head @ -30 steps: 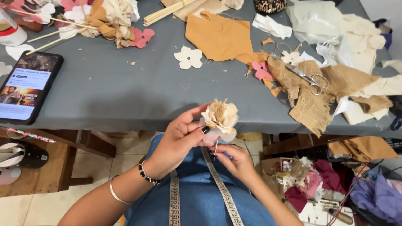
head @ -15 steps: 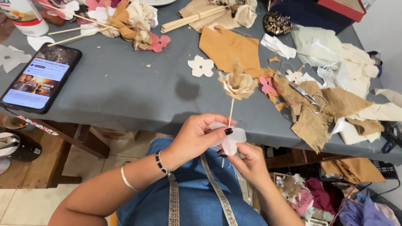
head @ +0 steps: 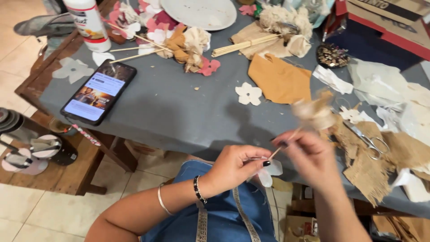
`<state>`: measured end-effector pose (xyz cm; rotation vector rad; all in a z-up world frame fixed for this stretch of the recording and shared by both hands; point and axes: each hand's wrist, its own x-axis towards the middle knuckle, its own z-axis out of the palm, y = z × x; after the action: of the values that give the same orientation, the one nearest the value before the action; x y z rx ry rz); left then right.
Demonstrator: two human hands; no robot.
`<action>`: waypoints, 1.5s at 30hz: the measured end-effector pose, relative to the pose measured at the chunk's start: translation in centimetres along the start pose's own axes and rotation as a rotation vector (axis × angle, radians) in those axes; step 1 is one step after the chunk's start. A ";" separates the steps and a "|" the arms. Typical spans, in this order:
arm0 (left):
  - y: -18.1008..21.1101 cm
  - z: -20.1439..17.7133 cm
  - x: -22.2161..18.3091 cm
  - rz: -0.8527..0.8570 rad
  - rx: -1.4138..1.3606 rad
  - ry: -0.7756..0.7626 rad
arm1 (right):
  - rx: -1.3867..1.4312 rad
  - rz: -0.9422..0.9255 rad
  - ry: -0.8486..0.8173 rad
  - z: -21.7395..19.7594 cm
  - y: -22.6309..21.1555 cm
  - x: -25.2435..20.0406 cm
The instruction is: Assembling decorative flowers using fabric scraps, wooden sticks, and a hot glue gun.
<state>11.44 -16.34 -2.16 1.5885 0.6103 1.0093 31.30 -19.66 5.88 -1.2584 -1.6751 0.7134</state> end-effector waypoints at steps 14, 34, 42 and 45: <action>1.8 -2.8 -4.1 -0.112 0.077 -0.072 | -0.439 0.233 -0.188 -1.8 7.3 15.1; -3.8 0.6 -3.5 -0.067 0.324 0.065 | -1.188 0.167 0.148 -22.6 10.6 -3.3; -1.6 1.4 -1.2 0.016 -0.084 0.143 | -1.422 0.740 -0.235 -24.2 13.1 -0.2; 0.6 -0.2 -1.5 0.015 -0.049 0.142 | -1.724 0.773 -0.426 -26.2 13.1 0.6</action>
<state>10.42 -17.59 -2.00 1.4900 0.6658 1.1470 60.41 -16.62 6.34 -3.1989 -2.0691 -0.3806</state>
